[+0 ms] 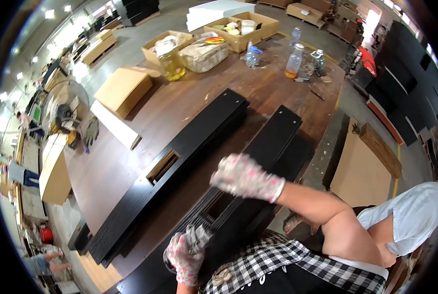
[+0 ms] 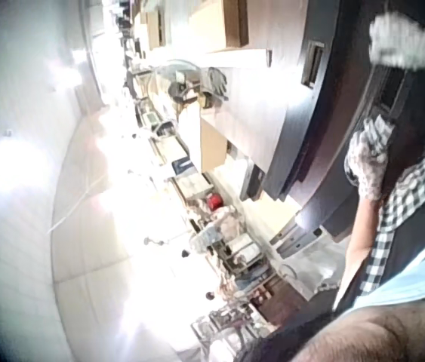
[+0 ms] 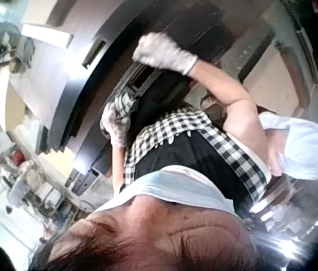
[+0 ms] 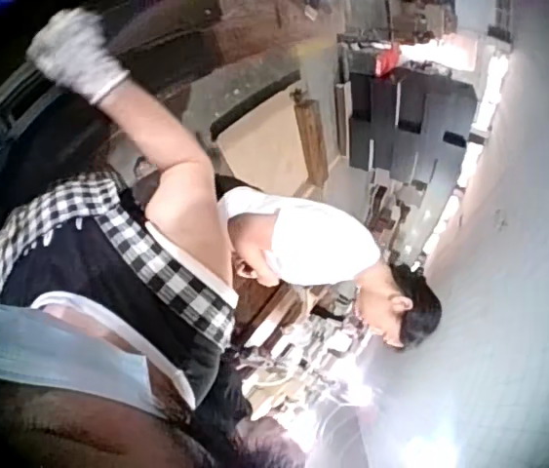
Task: The person is applying finish or cleaning long black furniture components using a rag and a small block.
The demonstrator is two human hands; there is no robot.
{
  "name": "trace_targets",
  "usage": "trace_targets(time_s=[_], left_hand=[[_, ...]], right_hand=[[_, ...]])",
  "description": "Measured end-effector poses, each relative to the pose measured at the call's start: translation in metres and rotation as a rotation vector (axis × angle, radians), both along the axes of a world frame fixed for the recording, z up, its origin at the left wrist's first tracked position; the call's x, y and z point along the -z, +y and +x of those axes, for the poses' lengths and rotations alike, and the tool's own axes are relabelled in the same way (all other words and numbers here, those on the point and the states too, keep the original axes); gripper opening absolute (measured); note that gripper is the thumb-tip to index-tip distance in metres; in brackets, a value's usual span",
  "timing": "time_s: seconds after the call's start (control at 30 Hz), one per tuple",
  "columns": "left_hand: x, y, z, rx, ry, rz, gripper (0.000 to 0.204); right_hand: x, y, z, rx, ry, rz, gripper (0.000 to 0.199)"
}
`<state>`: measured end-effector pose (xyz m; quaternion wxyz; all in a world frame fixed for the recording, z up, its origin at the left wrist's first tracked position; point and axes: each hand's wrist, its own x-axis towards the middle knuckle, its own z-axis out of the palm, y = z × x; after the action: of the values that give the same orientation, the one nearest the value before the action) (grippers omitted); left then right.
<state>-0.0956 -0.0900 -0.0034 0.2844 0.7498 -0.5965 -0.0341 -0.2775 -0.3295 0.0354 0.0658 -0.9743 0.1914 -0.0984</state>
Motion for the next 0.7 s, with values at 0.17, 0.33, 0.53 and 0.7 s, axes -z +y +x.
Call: trace_targets(time_s=[0.17, 0.33, 0.53, 0.7], left_hand=[[-0.012, -0.008, -0.007, 0.009, 0.036, -0.034, 0.025], [-0.033, -0.011, -0.016, -0.056, 0.045, 0.003, 0.029], [-0.04, -0.018, -0.022, -0.063, 0.033, -0.015, 0.035], [-0.039, -0.017, -0.024, -0.085, 0.041, 0.015, 0.032]], right_hand=[[0.044, -0.047, -0.041, 0.188, -0.175, -0.111, 0.019], [0.024, -0.167, -0.132, 0.449, -0.092, 0.003, 0.026], [-0.009, -0.173, -0.14, 0.717, 0.012, -0.127, 0.025], [-0.004, -0.177, -0.149, 0.614, -0.018, 0.043, 0.027]])
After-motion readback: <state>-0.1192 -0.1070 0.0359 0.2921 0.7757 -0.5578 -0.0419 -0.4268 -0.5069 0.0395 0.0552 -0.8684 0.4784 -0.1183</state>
